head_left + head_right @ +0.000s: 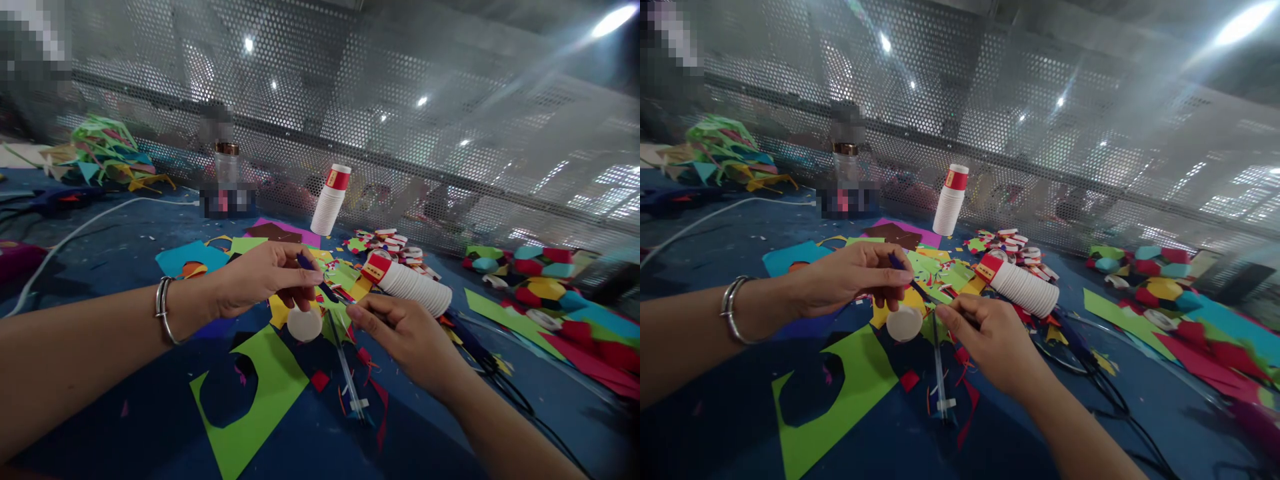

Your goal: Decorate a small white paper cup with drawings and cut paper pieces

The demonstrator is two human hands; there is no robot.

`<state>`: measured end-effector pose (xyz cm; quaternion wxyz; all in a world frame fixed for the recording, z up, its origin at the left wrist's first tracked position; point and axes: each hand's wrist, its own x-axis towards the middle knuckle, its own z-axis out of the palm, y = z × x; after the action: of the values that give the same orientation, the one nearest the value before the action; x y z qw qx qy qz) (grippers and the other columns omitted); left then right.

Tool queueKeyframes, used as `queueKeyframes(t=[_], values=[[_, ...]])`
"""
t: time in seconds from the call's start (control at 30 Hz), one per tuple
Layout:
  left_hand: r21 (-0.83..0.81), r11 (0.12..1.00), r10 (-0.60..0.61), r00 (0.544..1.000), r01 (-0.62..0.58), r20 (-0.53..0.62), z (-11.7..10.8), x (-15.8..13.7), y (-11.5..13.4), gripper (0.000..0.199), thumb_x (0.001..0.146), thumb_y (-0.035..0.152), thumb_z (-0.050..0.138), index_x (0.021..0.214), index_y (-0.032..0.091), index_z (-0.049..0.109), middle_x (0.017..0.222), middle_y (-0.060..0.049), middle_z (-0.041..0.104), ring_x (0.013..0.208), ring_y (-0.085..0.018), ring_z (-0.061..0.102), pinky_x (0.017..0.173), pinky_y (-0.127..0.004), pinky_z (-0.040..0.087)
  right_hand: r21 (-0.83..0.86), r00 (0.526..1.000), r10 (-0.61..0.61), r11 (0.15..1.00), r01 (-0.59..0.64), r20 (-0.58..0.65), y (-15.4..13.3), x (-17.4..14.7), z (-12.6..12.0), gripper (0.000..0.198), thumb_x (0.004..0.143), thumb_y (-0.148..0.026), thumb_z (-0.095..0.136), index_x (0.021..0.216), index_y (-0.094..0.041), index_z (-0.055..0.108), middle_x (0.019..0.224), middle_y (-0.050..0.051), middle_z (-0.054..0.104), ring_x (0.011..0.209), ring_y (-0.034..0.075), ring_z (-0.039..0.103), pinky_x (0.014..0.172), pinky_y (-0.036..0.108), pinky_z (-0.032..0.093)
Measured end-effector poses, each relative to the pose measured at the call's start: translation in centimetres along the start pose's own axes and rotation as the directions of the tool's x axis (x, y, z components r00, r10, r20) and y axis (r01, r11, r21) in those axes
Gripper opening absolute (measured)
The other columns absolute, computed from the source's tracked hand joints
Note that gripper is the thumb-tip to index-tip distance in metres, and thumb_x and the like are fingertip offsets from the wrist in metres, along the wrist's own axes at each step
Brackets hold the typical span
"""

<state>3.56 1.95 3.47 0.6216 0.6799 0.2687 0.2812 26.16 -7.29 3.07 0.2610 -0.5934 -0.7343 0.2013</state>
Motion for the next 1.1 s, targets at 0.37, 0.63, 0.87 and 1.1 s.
queueKeyframes(t=[0.37,0.63,0.87,1.1], values=[[-0.239,0.964,-0.155,0.977,0.117,-0.146,0.0,0.6,-0.7,0.025,0.081,0.018,0.075,0.105,0.018,0.067,0.089,-0.005,0.077,0.082,-0.013,0.07,0.073,-0.024,0.047,-0.057,0.991,0.001,0.998,-0.008,-0.132,0.1,-0.2,0.2,0.042,0.098,-0.053,0.051,0.072,-0.021,0.056,0.064,-0.004,0.041,0.058,0.013,0.039,0.052,0.028,0.031],[-0.385,0.912,-0.191,0.976,0.138,-0.103,1.7,0.2,-1.4,0.017,0.081,0.024,0.076,0.087,0.018,0.061,0.092,-0.004,0.075,0.088,-0.015,0.069,0.073,-0.026,0.044,0.002,0.986,0.039,0.999,-0.039,-0.16,0.1,-0.2,0.1,0.044,0.097,-0.056,0.051,0.07,-0.021,0.054,0.063,-0.005,0.037,0.057,0.013,0.034,0.051,0.028,0.026],[-0.361,0.917,-0.213,0.973,0.169,-0.085,3.0,-0.4,-1.1,0.018,0.088,0.028,0.069,0.086,0.02,0.053,0.094,-0.005,0.077,0.092,-0.018,0.071,0.08,-0.029,0.042,0.08,0.989,0.022,0.997,-0.011,-0.146,-0.1,-0.1,0.3,0.044,0.098,-0.054,0.051,0.068,-0.021,0.051,0.064,-0.004,0.036,0.059,0.013,0.034,0.053,0.027,0.028],[-0.41,0.897,-0.211,0.975,0.168,-0.062,3.8,-0.6,-1.0,0.015,0.092,0.024,0.064,0.088,0.02,0.05,0.087,-0.004,0.074,0.088,-0.016,0.07,0.077,-0.028,0.042,0.163,0.99,0.048,0.986,-0.026,-0.132,-0.1,0.0,0.5,0.044,0.096,-0.056,0.053,0.07,-0.021,0.057,0.061,-0.005,0.035,0.054,0.012,0.029,0.048,0.027,0.023]])
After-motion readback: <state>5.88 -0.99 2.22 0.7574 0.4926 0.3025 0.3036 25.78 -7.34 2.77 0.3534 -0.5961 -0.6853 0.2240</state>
